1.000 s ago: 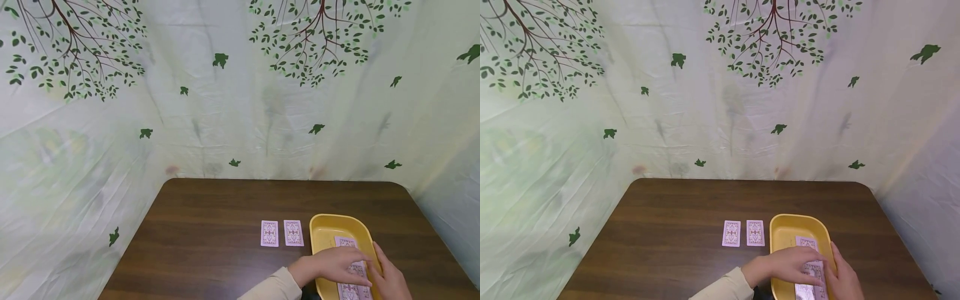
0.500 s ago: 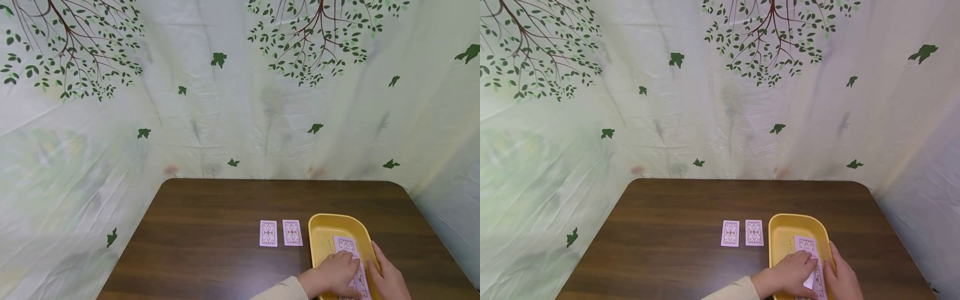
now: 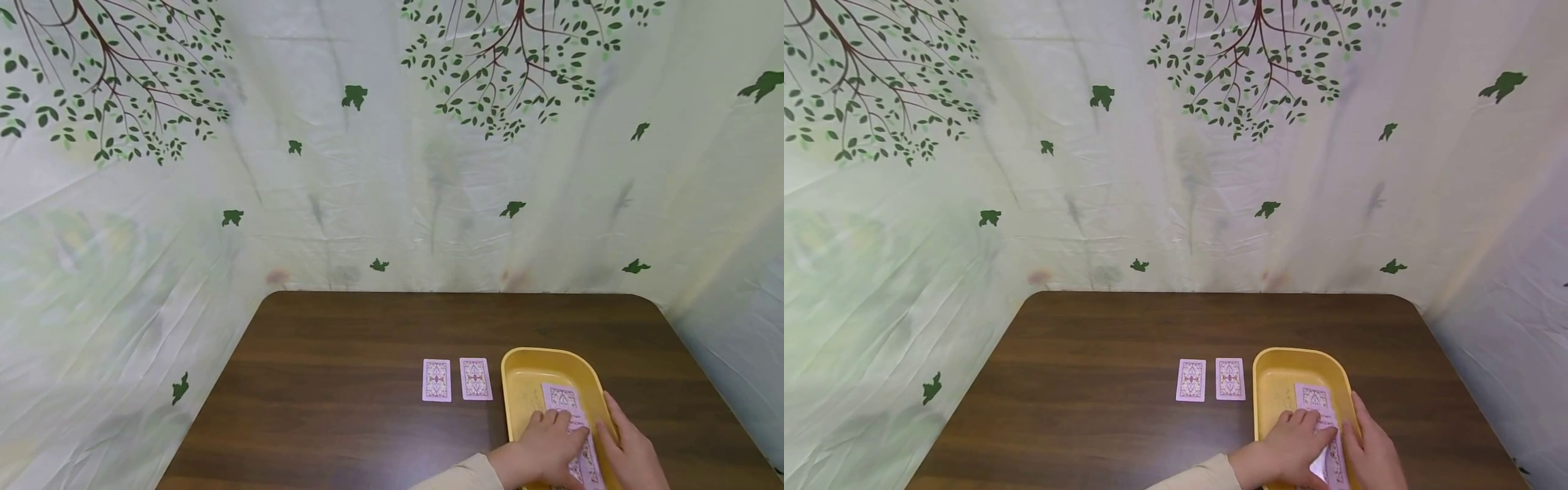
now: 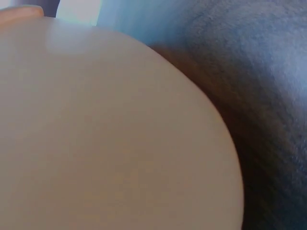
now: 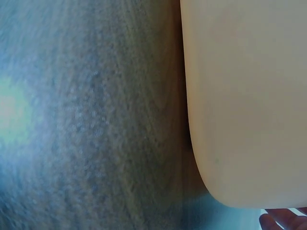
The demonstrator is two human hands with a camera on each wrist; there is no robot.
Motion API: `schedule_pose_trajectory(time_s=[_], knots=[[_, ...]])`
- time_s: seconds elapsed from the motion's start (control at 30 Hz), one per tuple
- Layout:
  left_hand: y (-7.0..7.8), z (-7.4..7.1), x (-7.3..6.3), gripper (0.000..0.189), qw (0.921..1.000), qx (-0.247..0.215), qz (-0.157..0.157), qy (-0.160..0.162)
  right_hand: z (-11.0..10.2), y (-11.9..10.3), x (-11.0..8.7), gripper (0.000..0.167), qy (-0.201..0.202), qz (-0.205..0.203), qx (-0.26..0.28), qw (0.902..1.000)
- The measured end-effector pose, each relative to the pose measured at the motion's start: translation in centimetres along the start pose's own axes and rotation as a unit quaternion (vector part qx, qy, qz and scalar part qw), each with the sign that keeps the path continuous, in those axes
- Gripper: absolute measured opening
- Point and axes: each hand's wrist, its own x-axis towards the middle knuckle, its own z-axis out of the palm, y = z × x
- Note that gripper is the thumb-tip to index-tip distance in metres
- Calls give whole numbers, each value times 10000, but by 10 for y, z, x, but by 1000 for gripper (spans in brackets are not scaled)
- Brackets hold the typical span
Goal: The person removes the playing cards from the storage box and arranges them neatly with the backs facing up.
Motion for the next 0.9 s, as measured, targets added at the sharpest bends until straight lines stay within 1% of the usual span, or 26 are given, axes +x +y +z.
schedule_pose_trajectory(time_s=[0.17, 0.3, 0.47, 0.63, 0.73, 0.9], knots=[[1, -2, -1, 83, 9999, -76, 68, -72, 0, -1, 0, 52, 56, -81, -13, 10000], [1, -3, -1, 82, 9998, -123, 65, -118, 1, -1, 0, 51, 222, -237, -16, 9995], [1, -3, 0, 80, 9994, -306, 35, -173, 2, 1, 0, 51, 287, -304, 1, 9991], [2, -1, 1, 74, 9990, -437, 92, -77, 2, 0, -1, 52, 238, -232, 0, 9994], [3, 0, 0, 74, 9990, -429, 157, 14, 3, 0, -1, 52, 240, -244, -1, 9994], [5, -1, 0, 74, 9987, -458, 218, 75, 2, -1, -1, 53, 203, -237, 17, 9995]])
